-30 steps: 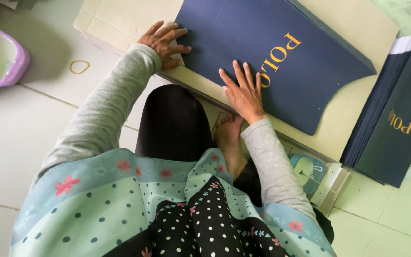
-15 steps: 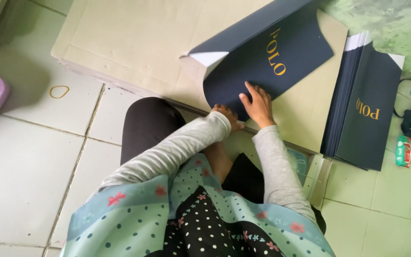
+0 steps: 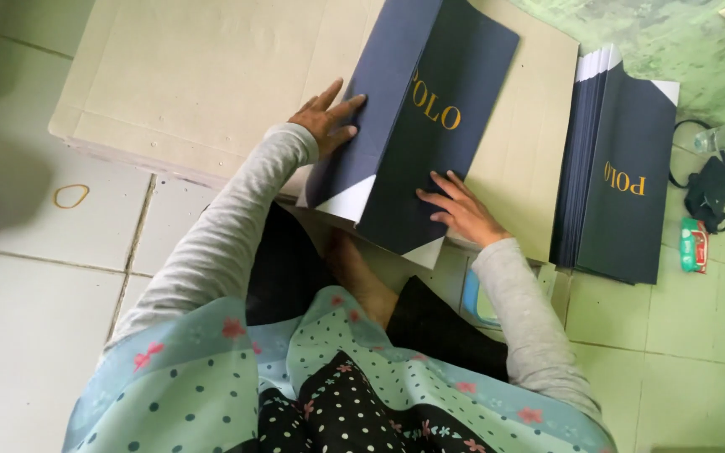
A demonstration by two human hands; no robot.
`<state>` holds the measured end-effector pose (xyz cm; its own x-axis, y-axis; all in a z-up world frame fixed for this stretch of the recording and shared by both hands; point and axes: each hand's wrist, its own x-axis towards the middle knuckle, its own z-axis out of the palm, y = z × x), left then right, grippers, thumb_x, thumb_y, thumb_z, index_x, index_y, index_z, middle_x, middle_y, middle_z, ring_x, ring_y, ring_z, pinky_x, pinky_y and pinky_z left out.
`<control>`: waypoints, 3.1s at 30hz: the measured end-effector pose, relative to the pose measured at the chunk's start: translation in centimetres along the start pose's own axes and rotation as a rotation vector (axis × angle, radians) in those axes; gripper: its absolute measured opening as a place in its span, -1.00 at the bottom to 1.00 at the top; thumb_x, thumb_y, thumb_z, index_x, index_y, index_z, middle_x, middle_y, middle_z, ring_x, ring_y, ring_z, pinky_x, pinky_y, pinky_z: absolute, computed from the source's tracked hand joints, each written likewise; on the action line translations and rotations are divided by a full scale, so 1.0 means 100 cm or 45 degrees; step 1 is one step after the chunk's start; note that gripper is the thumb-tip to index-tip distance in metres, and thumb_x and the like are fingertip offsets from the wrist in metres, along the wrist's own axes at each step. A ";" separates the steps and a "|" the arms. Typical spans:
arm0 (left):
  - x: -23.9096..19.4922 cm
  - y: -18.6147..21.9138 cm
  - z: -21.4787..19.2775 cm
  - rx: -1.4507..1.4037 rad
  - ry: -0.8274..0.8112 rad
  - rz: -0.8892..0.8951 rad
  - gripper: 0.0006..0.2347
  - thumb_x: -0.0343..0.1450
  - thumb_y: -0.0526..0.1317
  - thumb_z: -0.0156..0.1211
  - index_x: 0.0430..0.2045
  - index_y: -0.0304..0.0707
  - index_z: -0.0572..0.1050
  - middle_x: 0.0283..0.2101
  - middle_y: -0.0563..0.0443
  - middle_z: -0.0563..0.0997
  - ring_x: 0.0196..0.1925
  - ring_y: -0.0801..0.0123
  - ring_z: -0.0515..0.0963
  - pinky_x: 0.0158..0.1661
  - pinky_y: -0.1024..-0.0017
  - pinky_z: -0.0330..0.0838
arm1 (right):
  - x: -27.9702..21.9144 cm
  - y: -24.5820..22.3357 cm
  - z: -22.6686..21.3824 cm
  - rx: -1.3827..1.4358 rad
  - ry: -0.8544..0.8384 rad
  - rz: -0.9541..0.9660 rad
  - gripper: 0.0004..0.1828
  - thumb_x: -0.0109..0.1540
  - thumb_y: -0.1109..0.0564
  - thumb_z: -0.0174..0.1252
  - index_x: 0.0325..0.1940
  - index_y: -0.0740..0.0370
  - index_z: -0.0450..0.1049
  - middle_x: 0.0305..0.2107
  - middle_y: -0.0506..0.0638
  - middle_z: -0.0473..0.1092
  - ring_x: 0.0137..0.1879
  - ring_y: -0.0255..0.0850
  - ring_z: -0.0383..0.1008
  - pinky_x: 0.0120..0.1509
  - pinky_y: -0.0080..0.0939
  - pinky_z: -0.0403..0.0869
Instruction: The person applies a substance to the edge of a dark blue paper sheet using a small stick, then folds the sheet along a pre-marked line. They press down firmly on the fold to crease it, flip the sheet over, and repeat the folding and pressing process on the other side.
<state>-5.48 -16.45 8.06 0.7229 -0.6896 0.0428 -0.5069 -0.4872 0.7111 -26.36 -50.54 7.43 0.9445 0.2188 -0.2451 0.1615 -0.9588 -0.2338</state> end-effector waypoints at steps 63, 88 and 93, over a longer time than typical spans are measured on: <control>-0.075 -0.152 0.016 0.665 0.307 0.527 -0.42 0.47 0.09 0.19 0.42 -0.03 0.31 0.39 -0.10 0.44 0.47 -0.10 0.26 0.40 -0.05 0.07 | 0.117 -0.122 0.034 -0.229 0.605 -0.272 -0.36 0.41 0.27 0.27 0.53 -0.03 0.26 0.43 0.21 0.19 0.54 0.33 0.15 0.54 0.44 0.25; -0.004 -0.168 -0.050 0.911 -0.270 0.412 -0.47 0.47 0.32 -0.61 0.42 0.75 -0.31 0.58 0.46 -0.27 0.50 -0.04 0.07 0.32 -0.22 0.01 | 0.118 -0.128 0.032 -0.430 0.675 -0.340 -0.50 0.46 0.22 0.21 0.48 -0.04 0.34 0.35 0.18 0.32 0.46 0.26 0.28 0.37 0.31 0.44; -0.010 -0.178 -0.047 0.860 -0.077 0.607 -0.50 0.56 0.26 -0.53 0.48 0.65 -0.18 0.60 0.32 -0.08 0.40 -0.12 0.32 0.29 -0.14 0.16 | 0.118 -0.128 0.035 -0.441 0.692 -0.344 -0.53 0.47 0.21 0.22 0.46 -0.04 0.36 0.33 0.17 0.34 0.45 0.25 0.30 0.34 0.30 0.45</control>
<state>5.02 -4.58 -1.38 0.3425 -0.9217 0.1818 -0.9394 -0.3390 0.0510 -18.32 -35.08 4.24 0.8530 0.4227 0.3062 0.4076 -0.9059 0.1154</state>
